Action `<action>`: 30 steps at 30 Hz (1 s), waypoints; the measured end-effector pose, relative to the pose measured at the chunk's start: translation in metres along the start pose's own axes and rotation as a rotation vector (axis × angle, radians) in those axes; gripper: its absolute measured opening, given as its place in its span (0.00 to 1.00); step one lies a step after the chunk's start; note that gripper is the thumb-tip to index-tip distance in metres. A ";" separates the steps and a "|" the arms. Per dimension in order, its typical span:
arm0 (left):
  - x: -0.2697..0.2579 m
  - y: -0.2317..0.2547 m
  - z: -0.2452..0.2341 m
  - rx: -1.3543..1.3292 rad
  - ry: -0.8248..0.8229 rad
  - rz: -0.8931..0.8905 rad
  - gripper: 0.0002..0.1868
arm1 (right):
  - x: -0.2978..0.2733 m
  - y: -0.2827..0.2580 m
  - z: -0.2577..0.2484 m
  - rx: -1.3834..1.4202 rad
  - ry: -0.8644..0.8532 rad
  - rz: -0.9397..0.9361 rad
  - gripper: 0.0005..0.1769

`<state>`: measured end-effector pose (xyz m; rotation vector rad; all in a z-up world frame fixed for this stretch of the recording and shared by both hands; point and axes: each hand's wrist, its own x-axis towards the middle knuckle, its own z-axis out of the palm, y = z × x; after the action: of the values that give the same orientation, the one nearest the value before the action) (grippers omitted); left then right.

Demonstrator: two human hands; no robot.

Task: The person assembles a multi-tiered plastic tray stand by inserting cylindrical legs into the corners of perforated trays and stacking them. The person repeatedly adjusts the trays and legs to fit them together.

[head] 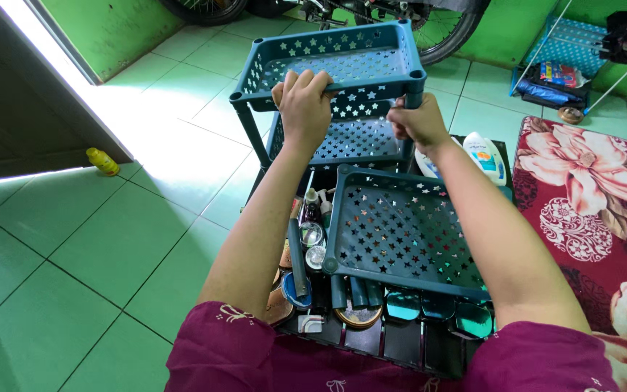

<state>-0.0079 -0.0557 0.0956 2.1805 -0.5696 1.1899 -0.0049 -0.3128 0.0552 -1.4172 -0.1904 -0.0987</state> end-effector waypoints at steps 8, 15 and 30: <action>-0.002 0.014 0.008 0.020 0.048 0.016 0.04 | -0.021 0.017 0.019 -0.506 0.539 -0.516 0.10; -0.006 0.021 0.011 0.051 0.016 0.035 0.06 | -0.013 0.018 0.008 -0.236 0.455 -0.217 0.10; -0.007 0.021 0.009 0.051 0.029 0.030 0.04 | -0.031 0.019 0.006 -0.563 0.474 -0.332 0.19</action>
<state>-0.0184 -0.0765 0.0920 2.2008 -0.5678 1.2625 -0.0322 -0.3056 0.0318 -1.8619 0.0030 -0.8054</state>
